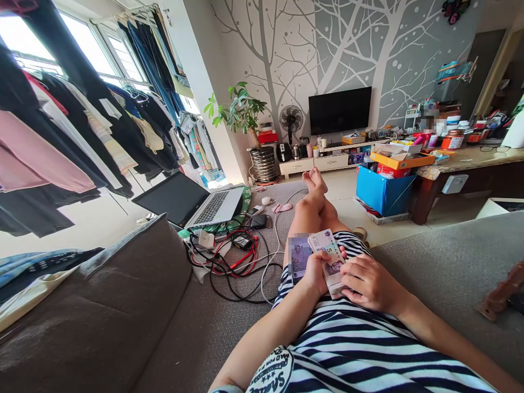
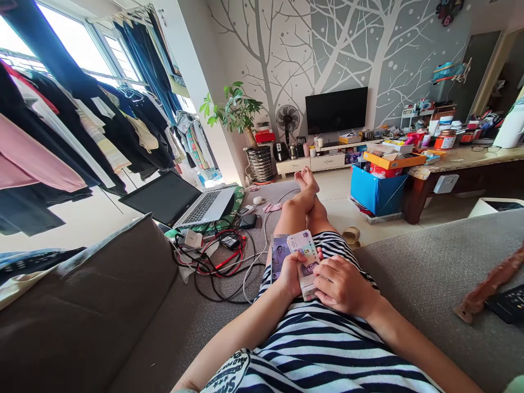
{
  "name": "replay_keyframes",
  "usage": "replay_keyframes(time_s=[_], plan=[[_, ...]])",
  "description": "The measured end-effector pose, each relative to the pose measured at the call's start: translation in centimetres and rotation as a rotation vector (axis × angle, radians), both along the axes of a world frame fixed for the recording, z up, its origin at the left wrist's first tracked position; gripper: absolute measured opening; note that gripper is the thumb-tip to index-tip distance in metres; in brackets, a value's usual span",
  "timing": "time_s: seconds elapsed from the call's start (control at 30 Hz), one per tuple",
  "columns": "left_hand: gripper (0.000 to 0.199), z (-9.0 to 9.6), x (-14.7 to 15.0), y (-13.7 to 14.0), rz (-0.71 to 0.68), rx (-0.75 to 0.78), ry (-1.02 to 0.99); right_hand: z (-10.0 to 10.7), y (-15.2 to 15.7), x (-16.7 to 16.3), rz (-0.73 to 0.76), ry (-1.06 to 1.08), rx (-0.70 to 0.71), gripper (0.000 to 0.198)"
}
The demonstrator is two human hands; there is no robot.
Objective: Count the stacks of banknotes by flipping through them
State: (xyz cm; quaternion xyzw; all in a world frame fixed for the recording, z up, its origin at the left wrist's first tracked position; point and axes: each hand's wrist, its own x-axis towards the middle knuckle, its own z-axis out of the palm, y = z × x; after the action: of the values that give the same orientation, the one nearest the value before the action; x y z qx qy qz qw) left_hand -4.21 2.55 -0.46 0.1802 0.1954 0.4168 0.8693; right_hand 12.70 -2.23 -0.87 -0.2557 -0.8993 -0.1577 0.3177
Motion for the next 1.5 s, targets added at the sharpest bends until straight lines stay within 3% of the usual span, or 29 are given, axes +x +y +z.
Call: replay_keyframes(time_s=[0.37, 0.67, 1.07, 1.17, 1.3, 1.43, 1.5], plan=[[0.045, 0.2, 0.0, -0.2, -0.003, -0.013, 0.026, -0.1, 0.2, 0.2, 0.014, 0.031, -0.038, 0.007], [0.048, 0.5, 0.0, -0.3, -0.002, 0.0, 0.012, -0.3, 0.5, 0.1, 0.032, 0.059, 0.051, 0.01], [0.04, 0.6, 0.0, -0.2, 0.008, 0.005, 0.037, -0.4, 0.3, 0.1, 0.035, 0.056, 0.012, 0.006], [0.039, 1.1, 0.2, -0.4, 0.046, 0.03, 0.101, 0.0, 0.5, 0.2, 0.018, 0.229, -0.103, 0.019], [0.039, 2.1, 1.2, -1.4, 0.164, 0.239, 0.239, 0.9, 1.7, 0.2, -0.171, 0.738, -0.41, 0.05], [0.046, 3.0, 2.3, -2.6, 0.149, 0.399, 0.333, 1.4, 2.4, 0.0, 0.021, 0.938, -0.91, 0.047], [0.046, 3.1, 2.5, -2.9, 0.139, 0.471, 0.36, 1.4, 1.8, -0.2, 0.06, 0.956, -0.954, 0.044]])
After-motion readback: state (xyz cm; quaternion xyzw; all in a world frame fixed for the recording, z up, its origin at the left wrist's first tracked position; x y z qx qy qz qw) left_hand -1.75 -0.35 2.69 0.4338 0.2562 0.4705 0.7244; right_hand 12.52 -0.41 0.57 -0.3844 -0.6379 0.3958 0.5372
